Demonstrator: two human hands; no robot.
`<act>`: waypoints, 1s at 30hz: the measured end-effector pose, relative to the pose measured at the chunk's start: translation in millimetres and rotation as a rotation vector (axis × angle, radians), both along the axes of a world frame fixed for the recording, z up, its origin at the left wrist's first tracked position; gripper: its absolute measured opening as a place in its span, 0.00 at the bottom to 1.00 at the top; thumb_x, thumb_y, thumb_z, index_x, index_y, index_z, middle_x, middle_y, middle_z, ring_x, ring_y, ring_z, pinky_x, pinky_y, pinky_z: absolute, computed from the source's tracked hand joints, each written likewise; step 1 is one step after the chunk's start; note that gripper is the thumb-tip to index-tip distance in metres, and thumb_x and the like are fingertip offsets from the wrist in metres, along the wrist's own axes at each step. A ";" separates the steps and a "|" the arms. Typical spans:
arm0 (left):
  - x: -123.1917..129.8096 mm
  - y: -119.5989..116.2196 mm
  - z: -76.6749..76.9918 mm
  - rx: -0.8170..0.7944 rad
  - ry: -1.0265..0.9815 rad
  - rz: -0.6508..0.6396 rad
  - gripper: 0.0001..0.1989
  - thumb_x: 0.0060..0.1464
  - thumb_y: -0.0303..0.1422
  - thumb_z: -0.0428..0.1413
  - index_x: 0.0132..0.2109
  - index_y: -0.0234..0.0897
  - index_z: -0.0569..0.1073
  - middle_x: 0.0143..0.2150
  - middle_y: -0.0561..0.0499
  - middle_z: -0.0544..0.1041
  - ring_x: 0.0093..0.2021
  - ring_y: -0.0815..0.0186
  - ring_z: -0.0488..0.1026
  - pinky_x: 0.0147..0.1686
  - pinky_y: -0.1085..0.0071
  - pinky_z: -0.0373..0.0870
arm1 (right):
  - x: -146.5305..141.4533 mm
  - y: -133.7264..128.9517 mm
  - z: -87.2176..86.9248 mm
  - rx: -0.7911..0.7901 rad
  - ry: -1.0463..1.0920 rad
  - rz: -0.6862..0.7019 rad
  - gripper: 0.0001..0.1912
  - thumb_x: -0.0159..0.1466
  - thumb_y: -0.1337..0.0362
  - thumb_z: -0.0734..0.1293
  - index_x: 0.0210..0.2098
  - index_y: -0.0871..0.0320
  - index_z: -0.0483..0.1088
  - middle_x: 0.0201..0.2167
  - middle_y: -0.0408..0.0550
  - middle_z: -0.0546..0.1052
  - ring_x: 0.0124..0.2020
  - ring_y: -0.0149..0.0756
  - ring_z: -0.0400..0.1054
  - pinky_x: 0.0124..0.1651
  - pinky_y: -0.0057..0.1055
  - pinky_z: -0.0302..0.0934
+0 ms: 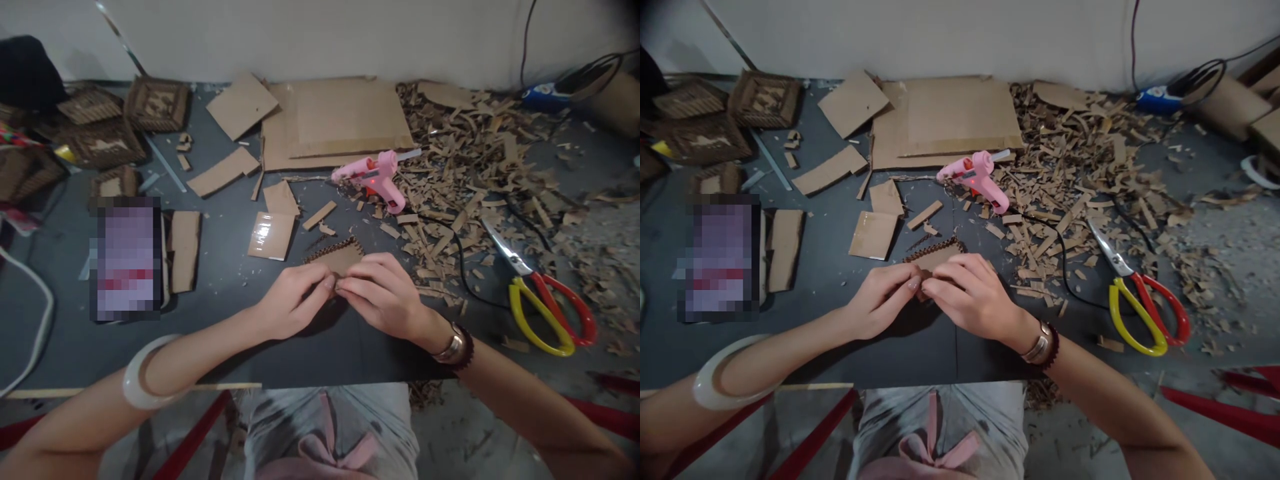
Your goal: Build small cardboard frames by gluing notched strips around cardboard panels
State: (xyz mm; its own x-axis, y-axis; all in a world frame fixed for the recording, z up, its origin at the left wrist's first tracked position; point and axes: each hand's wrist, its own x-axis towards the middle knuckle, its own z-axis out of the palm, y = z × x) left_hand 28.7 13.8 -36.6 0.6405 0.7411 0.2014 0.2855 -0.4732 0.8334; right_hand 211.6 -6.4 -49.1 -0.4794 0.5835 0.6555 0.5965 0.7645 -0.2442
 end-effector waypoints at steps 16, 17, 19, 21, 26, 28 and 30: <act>1.2 0.9 0.2 -0.022 0.009 0.080 0.14 0.59 0.29 0.44 0.25 0.35 0.63 0.21 0.54 0.68 0.22 0.72 0.63 0.24 0.76 0.59 | 0.2 0.9 2.7 -0.148 0.134 0.003 0.05 0.62 0.70 0.60 0.34 0.54 0.57 0.34 0.47 0.67 0.39 0.38 0.62 0.41 0.40 0.60; 1.3 0.3 0.0 -0.022 0.007 0.077 0.14 0.59 0.29 0.44 0.25 0.35 0.64 0.21 0.54 0.68 0.22 0.72 0.63 0.24 0.76 0.60 | -0.3 0.9 2.2 -0.107 0.087 -0.013 0.05 0.62 0.69 0.60 0.33 0.54 0.58 0.34 0.48 0.68 0.39 0.39 0.62 0.40 0.40 0.59; 1.6 -1.2 -1.1 -0.021 -0.013 0.060 0.14 0.60 0.30 0.44 0.27 0.35 0.65 0.22 0.54 0.69 0.23 0.72 0.65 0.25 0.77 0.61 | -1.8 0.9 1.3 -0.054 0.010 -0.039 0.04 0.62 0.68 0.60 0.31 0.55 0.59 0.34 0.49 0.68 0.41 0.40 0.61 0.40 0.40 0.59; 2.0 -2.7 -2.5 -0.017 -0.037 0.036 0.12 0.60 0.30 0.44 0.29 0.35 0.65 0.23 0.54 0.69 0.24 0.73 0.66 0.25 0.78 0.61 | -3.4 0.5 1.2 -0.037 -0.028 -0.057 0.04 0.62 0.70 0.59 0.31 0.55 0.60 0.35 0.50 0.68 0.41 0.41 0.61 0.40 0.40 0.60; 2.8 -4.0 -3.1 0.000 -0.037 0.021 0.11 0.60 0.30 0.46 0.29 0.35 0.65 0.24 0.55 0.70 0.24 0.73 0.66 0.26 0.79 0.62 | -4.5 0.2 1.4 -0.015 -0.036 -0.077 0.07 0.60 0.74 0.58 0.30 0.56 0.59 0.32 0.49 0.68 0.40 0.39 0.61 0.40 0.38 0.60; 2.5 -3.6 -2.4 -0.004 -0.018 0.050 0.12 0.60 0.31 0.45 0.29 0.35 0.65 0.24 0.54 0.70 0.24 0.73 0.65 0.25 0.78 0.62 | -2.8 1.8 0.3 -0.009 0.001 -0.136 0.08 0.60 0.74 0.59 0.29 0.55 0.59 0.32 0.48 0.69 0.39 0.39 0.61 0.40 0.39 0.59; 1.8 -2.9 -1.6 -0.015 -0.007 0.075 0.13 0.60 0.32 0.45 0.28 0.35 0.65 0.23 0.54 0.69 0.23 0.73 0.64 0.24 0.78 0.61 | 0.2 4.9 -1.3 -0.011 0.029 -0.212 0.08 0.59 0.74 0.59 0.28 0.54 0.59 0.32 0.47 0.68 0.39 0.39 0.61 0.40 0.40 0.59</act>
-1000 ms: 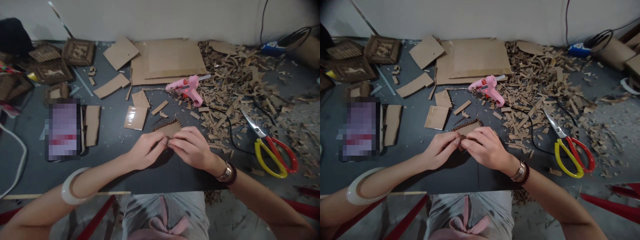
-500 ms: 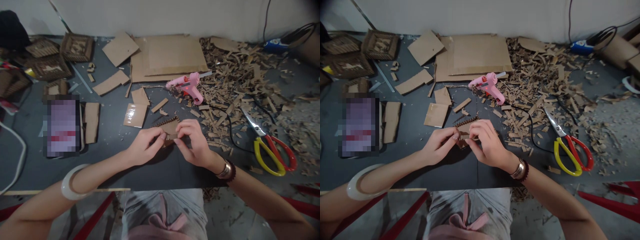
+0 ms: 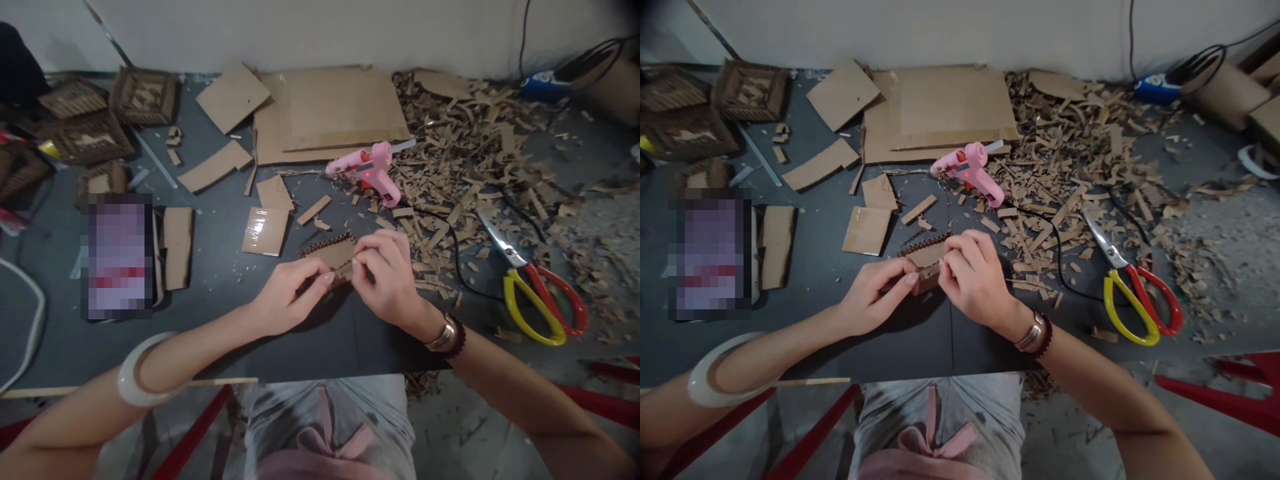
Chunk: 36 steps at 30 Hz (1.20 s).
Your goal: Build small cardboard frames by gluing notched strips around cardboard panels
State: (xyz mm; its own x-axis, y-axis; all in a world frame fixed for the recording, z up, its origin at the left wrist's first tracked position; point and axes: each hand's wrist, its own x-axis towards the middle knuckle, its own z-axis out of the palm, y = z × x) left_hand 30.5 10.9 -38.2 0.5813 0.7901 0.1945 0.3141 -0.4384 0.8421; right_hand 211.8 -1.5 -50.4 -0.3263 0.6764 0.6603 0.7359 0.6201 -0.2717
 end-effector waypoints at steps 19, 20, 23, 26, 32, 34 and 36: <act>-3.4 6.6 1.9 0.008 -0.038 0.050 0.12 0.56 0.27 0.44 0.24 0.36 0.60 0.19 0.56 0.62 0.20 0.74 0.58 0.21 0.77 0.56 | 5.3 -7.1 13.0 -0.116 0.240 0.309 0.11 0.59 0.76 0.58 0.40 0.58 0.63 0.31 0.49 0.75 0.33 0.36 0.67 0.35 0.35 0.67; -3.4 6.7 2.2 0.008 -0.038 0.044 0.12 0.56 0.27 0.44 0.25 0.36 0.61 0.20 0.56 0.63 0.20 0.74 0.59 0.21 0.78 0.56 | 3.9 -6.4 12.5 -0.110 0.235 0.290 0.10 0.59 0.75 0.60 0.39 0.58 0.64 0.30 0.49 0.75 0.33 0.35 0.68 0.35 0.33 0.67; -3.5 6.4 2.8 -0.009 -0.036 -0.026 0.12 0.57 0.27 0.45 0.25 0.34 0.64 0.20 0.56 0.65 0.20 0.74 0.60 0.21 0.79 0.57 | -0.3 -4.2 8.1 -0.081 0.194 0.231 0.08 0.59 0.75 0.64 0.35 0.57 0.64 0.26 0.46 0.75 0.30 0.32 0.67 0.33 0.30 0.67; -3.6 5.8 3.0 -0.061 -0.014 -0.093 0.11 0.57 0.30 0.46 0.28 0.33 0.68 0.21 0.55 0.69 0.20 0.74 0.62 0.21 0.80 0.58 | -2.2 -2.9 4.4 -0.064 0.183 0.229 0.07 0.60 0.76 0.63 0.32 0.57 0.65 0.24 0.44 0.74 0.29 0.32 0.67 0.32 0.29 0.67; -2.5 7.4 4.6 -0.190 0.010 -0.083 0.13 0.57 0.33 0.47 0.32 0.31 0.73 0.22 0.53 0.71 0.21 0.74 0.63 0.21 0.79 0.59 | -1.1 -1.4 5.0 -0.066 0.186 0.269 0.05 0.60 0.74 0.64 0.34 0.58 0.66 0.26 0.46 0.75 0.30 0.32 0.68 0.33 0.31 0.67; -2.6 8.3 5.0 -0.243 -0.001 -0.067 0.14 0.57 0.34 0.47 0.31 0.31 0.73 0.22 0.53 0.71 0.20 0.74 0.63 0.20 0.79 0.59 | -0.5 -0.4 4.9 -0.070 0.178 0.305 0.05 0.60 0.74 0.65 0.35 0.58 0.66 0.27 0.46 0.76 0.30 0.32 0.68 0.34 0.31 0.68; -3.2 8.9 4.5 -0.286 -0.008 -0.049 0.14 0.57 0.35 0.47 0.30 0.30 0.72 0.21 0.52 0.71 0.21 0.73 0.64 0.20 0.79 0.60 | 0.0 0.4 4.5 -0.082 0.171 0.333 0.05 0.60 0.73 0.65 0.35 0.58 0.66 0.27 0.46 0.76 0.29 0.31 0.68 0.35 0.31 0.68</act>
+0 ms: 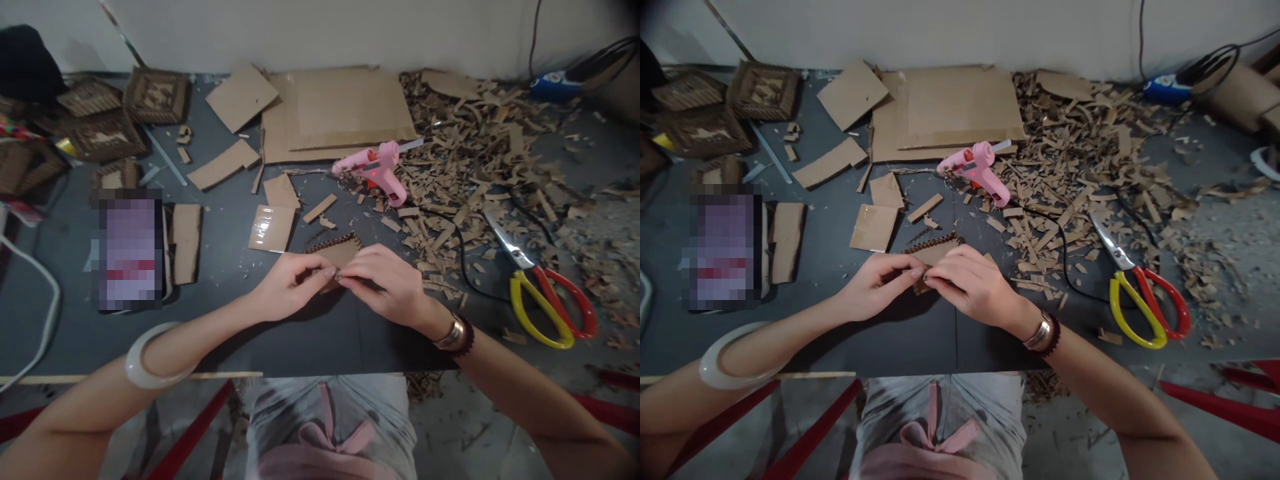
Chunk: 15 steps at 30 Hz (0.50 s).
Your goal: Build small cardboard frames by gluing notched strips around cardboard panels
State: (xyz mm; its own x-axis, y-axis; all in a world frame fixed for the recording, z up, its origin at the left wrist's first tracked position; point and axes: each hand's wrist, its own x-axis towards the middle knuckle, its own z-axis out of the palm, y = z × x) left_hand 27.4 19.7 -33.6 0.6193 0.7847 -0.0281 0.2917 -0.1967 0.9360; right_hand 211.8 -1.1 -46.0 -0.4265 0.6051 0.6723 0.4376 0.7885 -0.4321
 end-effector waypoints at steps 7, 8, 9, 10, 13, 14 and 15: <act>-0.5 0.6 -0.8 0.022 0.011 0.034 0.14 0.55 0.34 0.48 0.26 0.30 0.72 0.18 0.53 0.69 0.17 0.74 0.60 0.17 0.79 0.56 | 0.5 1.6 -3.5 -0.072 -0.035 0.077 0.04 0.61 0.72 0.65 0.36 0.59 0.66 0.29 0.46 0.75 0.31 0.30 0.67 0.37 0.31 0.66; -0.3 0.7 -0.5 0.032 0.012 0.038 0.14 0.54 0.34 0.49 0.26 0.30 0.72 0.16 0.54 0.67 0.16 0.75 0.58 0.16 0.79 0.53 | 0.6 1.7 -4.0 -0.077 -0.048 0.089 0.04 0.61 0.72 0.65 0.36 0.59 0.65 0.29 0.45 0.75 0.31 0.30 0.66 0.38 0.31 0.66; -0.3 0.8 -0.2 0.040 0.014 0.038 0.14 0.54 0.34 0.49 0.25 0.30 0.72 0.16 0.55 0.66 0.16 0.76 0.56 0.15 0.79 0.51 | 0.7 1.8 -4.5 -0.079 -0.062 0.101 0.03 0.62 0.72 0.64 0.35 0.58 0.65 0.28 0.45 0.74 0.31 0.30 0.66 0.38 0.31 0.66; -0.2 0.9 -0.1 0.044 0.018 0.039 0.14 0.54 0.34 0.49 0.25 0.30 0.72 0.15 0.56 0.65 0.15 0.76 0.55 0.15 0.79 0.50 | 0.8 1.7 -5.1 -0.083 -0.076 0.110 0.03 0.63 0.72 0.63 0.34 0.58 0.64 0.28 0.45 0.74 0.31 0.30 0.65 0.39 0.31 0.66; -0.1 1.0 -1.3 0.035 0.023 0.037 0.14 0.54 0.34 0.49 0.26 0.30 0.72 0.16 0.55 0.66 0.16 0.75 0.57 0.16 0.79 0.53 | 0.7 1.2 -6.7 -0.120 -0.082 0.086 0.05 0.63 0.71 0.61 0.32 0.57 0.61 0.27 0.44 0.72 0.32 0.31 0.64 0.37 0.31 0.66; -0.1 0.9 -1.9 0.034 0.020 0.041 0.15 0.54 0.34 0.48 0.26 0.30 0.72 0.17 0.54 0.67 0.17 0.74 0.58 0.16 0.79 0.54 | 0.7 1.1 -7.2 -0.131 -0.074 0.066 0.06 0.63 0.71 0.62 0.31 0.56 0.60 0.26 0.44 0.71 0.33 0.31 0.64 0.36 0.30 0.65; 0.0 0.8 -2.5 0.034 0.014 0.047 0.15 0.55 0.35 0.48 0.26 0.30 0.71 0.17 0.54 0.67 0.17 0.74 0.59 0.17 0.78 0.55 | 0.7 1.1 -7.6 -0.131 -0.069 0.046 0.06 0.63 0.71 0.62 0.31 0.56 0.59 0.26 0.44 0.70 0.33 0.32 0.63 0.36 0.30 0.65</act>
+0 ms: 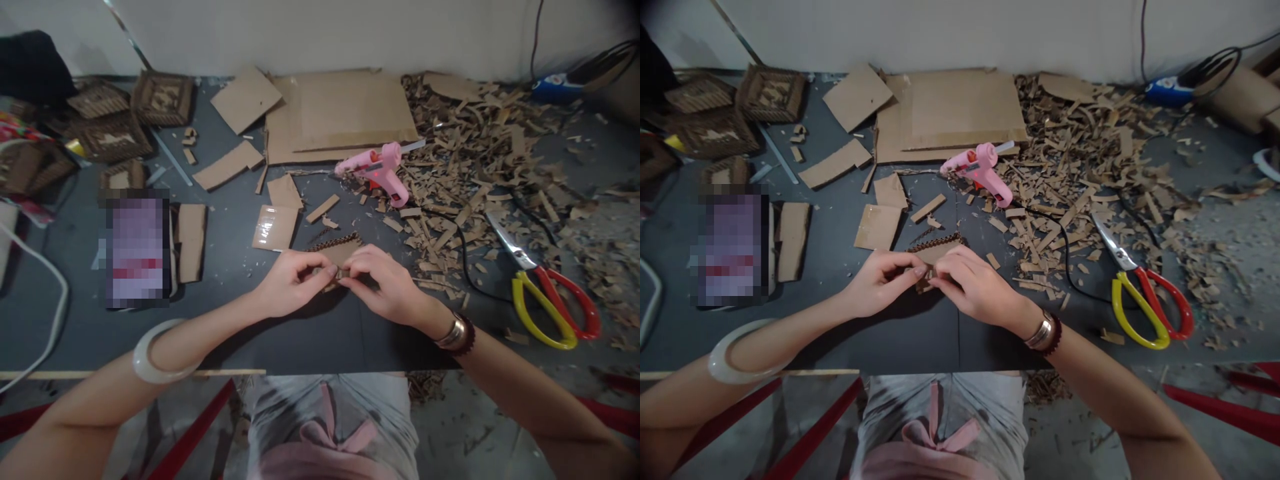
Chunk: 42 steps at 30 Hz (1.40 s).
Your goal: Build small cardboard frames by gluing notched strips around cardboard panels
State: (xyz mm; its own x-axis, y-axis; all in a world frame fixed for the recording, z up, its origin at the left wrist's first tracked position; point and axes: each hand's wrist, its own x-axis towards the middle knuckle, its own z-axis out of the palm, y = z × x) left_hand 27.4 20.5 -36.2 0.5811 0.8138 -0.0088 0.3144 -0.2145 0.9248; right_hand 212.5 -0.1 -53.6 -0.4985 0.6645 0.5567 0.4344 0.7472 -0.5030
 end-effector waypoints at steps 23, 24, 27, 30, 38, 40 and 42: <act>-0.2 -5.4 -3.9 0.641 0.104 -0.079 0.15 0.62 0.34 0.46 0.33 0.31 0.72 0.20 0.53 0.72 0.19 0.73 0.67 0.22 0.79 0.62 | 1.3 -2.2 3.8 0.119 -0.172 -0.149 0.07 0.61 0.73 0.57 0.30 0.56 0.61 0.41 0.52 0.70 0.46 0.44 0.57 0.44 0.47 0.60; -0.4 -5.5 -3.7 0.634 0.107 -0.077 0.15 0.62 0.33 0.46 0.33 0.32 0.72 0.21 0.53 0.73 0.20 0.73 0.68 0.22 0.79 0.63 | 1.4 -2.3 4.1 0.119 -0.172 -0.144 0.07 0.61 0.74 0.57 0.31 0.56 0.61 0.41 0.52 0.70 0.46 0.43 0.57 0.45 0.47 0.60; -0.9 -5.8 -3.5 0.627 0.118 -0.077 0.15 0.62 0.33 0.46 0.33 0.32 0.72 0.22 0.52 0.74 0.21 0.72 0.69 0.23 0.78 0.64 | 1.5 -2.9 5.6 0.122 -0.181 -0.120 0.06 0.61 0.73 0.57 0.32 0.56 0.60 0.39 0.52 0.70 0.46 0.43 0.58 0.45 0.47 0.60; -1.1 -6.2 -4.3 0.646 0.122 -0.099 0.15 0.62 0.34 0.45 0.33 0.32 0.72 0.23 0.52 0.75 0.22 0.72 0.70 0.23 0.78 0.64 | 1.8 -3.2 6.8 0.136 -0.206 -0.120 0.06 0.61 0.72 0.57 0.31 0.56 0.60 0.40 0.52 0.69 0.46 0.43 0.57 0.45 0.47 0.60; -1.0 -7.2 -6.5 0.661 0.111 -0.141 0.13 0.62 0.32 0.47 0.34 0.32 0.72 0.26 0.50 0.77 0.25 0.71 0.73 0.25 0.79 0.66 | 0.3 -3.2 9.2 0.196 -0.186 -0.104 0.08 0.59 0.75 0.59 0.26 0.56 0.59 0.37 0.51 0.70 0.44 0.42 0.58 0.43 0.43 0.58; -0.6 -7.0 -5.7 0.633 0.106 -0.144 0.13 0.62 0.32 0.47 0.33 0.32 0.72 0.26 0.50 0.77 0.24 0.71 0.73 0.25 0.79 0.66 | -1.0 -3.7 8.0 0.207 -0.176 -0.131 0.09 0.58 0.75 0.60 0.25 0.56 0.59 0.35 0.49 0.71 0.43 0.40 0.58 0.41 0.42 0.58; 0.1 -6.7 -4.3 0.587 0.093 -0.128 0.13 0.61 0.32 0.47 0.33 0.31 0.73 0.24 0.50 0.76 0.23 0.72 0.71 0.24 0.79 0.65 | -1.2 -3.1 5.5 0.233 -0.171 -0.172 0.10 0.58 0.75 0.60 0.25 0.55 0.58 0.34 0.48 0.71 0.41 0.40 0.58 0.40 0.41 0.57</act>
State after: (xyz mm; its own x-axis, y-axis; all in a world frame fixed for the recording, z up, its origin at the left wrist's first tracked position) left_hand 27.5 13.8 -40.5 0.6929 0.6217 0.3652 0.3263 -0.7220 0.6101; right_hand 211.3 -3.1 -48.1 -0.4891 0.6116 0.6218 0.6276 0.7419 -0.2361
